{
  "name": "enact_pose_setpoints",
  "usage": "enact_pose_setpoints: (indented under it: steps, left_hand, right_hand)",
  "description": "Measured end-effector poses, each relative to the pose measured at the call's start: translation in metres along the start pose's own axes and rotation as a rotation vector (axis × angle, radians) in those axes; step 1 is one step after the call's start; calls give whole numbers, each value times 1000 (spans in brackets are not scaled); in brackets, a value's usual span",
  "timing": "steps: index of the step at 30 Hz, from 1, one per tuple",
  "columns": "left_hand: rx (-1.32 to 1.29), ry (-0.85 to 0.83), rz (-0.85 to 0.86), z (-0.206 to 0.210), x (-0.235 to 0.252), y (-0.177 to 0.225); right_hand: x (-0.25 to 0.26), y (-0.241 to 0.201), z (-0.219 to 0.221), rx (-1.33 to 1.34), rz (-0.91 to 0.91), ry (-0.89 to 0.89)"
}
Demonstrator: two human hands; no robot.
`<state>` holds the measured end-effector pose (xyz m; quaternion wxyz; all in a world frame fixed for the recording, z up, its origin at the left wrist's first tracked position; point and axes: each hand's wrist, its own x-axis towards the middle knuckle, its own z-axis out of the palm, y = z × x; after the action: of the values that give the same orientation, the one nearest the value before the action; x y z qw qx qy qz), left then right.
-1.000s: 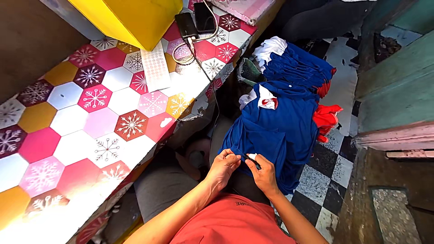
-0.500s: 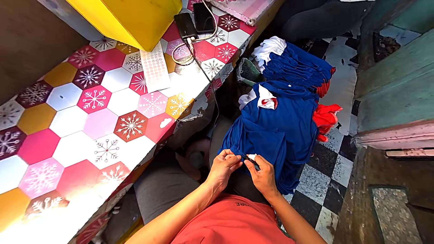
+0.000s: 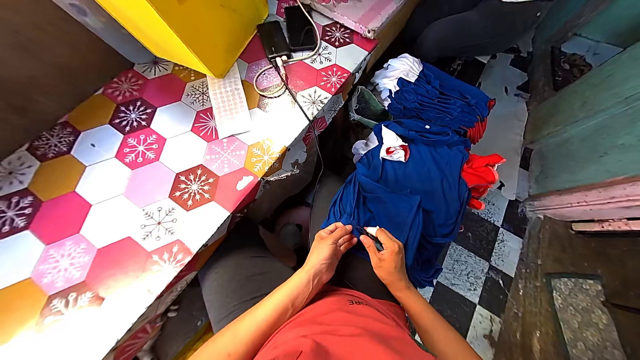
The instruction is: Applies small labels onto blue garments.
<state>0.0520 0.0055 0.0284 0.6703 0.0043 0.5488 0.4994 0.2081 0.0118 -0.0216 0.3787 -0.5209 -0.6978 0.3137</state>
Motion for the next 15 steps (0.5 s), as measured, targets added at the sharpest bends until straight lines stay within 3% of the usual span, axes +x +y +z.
enact_pose_setpoints:
  steps: [6,15]
  left_hand:
    - [-11,-5,-62,0,-1,3]
    - [30,-29,-23,-1,0,1]
  right_hand:
    - [4,-1,4,20,-16,-2]
    - [5,0,1,16,-5,-15]
